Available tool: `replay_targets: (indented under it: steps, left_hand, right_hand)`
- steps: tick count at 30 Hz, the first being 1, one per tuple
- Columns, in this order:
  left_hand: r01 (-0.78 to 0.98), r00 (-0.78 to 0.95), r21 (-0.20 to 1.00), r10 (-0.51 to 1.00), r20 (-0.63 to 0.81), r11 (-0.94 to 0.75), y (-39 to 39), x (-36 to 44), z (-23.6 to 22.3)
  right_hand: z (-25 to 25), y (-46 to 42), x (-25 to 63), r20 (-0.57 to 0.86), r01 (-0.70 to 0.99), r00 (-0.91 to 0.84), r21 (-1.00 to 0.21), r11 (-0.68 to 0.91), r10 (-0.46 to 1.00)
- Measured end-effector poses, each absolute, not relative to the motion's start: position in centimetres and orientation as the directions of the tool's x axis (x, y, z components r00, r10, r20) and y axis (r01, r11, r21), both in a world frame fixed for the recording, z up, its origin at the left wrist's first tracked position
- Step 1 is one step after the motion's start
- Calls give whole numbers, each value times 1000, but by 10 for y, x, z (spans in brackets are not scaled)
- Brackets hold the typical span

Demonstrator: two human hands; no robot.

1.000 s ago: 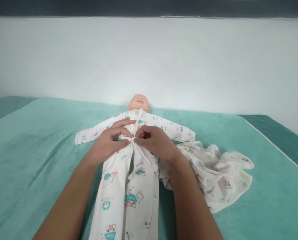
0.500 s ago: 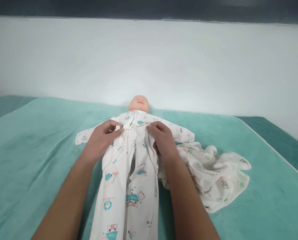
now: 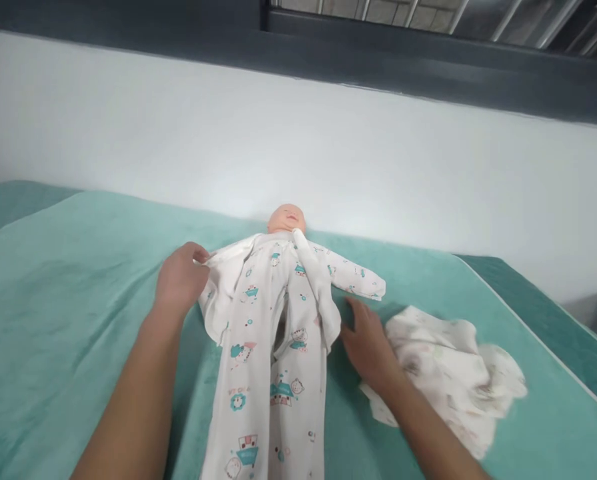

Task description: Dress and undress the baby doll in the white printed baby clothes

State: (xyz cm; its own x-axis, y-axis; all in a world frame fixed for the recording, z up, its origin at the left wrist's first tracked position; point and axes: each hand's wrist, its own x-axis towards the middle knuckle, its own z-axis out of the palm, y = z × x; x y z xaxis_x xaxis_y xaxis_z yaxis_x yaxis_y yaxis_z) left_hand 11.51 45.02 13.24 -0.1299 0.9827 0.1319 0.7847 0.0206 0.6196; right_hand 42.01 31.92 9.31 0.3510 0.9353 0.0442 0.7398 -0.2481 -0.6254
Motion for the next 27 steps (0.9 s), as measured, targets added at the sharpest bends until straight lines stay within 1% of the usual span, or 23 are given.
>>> replay_targets:
  steps: [2,4,6,7,9,10,11,12,14,15,17,19,22,24,26,27]
  left_hand:
    - [843,-155,534,982,111,72,451,109,130]
    - [880,-190,456,977,92,128,450,108,130]
    - [899,-212,413,970,117,147,449,109,131]
    - [904,-210,406,967,145,136,449,111,131]
    - [907,-176,415,957,230,67,450,117,129]
    - [903,-146,429,949,279,13,451,120,127]
    - [892,-108,448,939,327,-54,452,124,125]
    - [875,-60,467,926,373,-131,454,128,122]
    - [830,39,484,895,443,-276,459,136,115]
    - [814,86,480,886,456,-327,462,140,111]
    - [813,145,456,884,444,-362,468,147,103]
    - [845,139,424,901,411,-324,474,153,97]
    - [885,73,398,918,390,-240,480,160,94]
    - [892,37,405,926,376,-200,483,160,95]
    - [890,-22,434,939,342,-137,486,157,98]
    - [886,-61,454,946,317,-94,487,155,99]
  right_hand:
    - [86,307,451,56,787,374,-547,-285,926]
    - [86,294,474,33,771,457,-513,-377,889]
    - [91,285,481,8,721,536,-525,-452,844]
    - [94,284,478,4,693,555,-556,-459,832]
    - [102,292,459,5,635,540,-658,-404,841]
    - [105,300,446,6,595,513,-723,-350,858]
    - [108,311,431,-9,554,474,-774,-306,880]
    - [111,323,417,6,522,450,-813,-258,893]
    - [113,350,392,32,465,447,-862,-202,894]
    - [114,362,383,44,447,457,-875,-186,888]
    - [113,378,372,62,416,484,-894,-167,873]
    - [113,383,371,71,410,503,-897,-164,862]
    - [113,376,391,119,454,555,-873,-180,823]
    - [113,369,416,171,478,655,-848,-228,736]
    - [110,366,442,198,482,762,-810,-335,617]
    - [107,365,453,205,493,785,-779,-388,585]
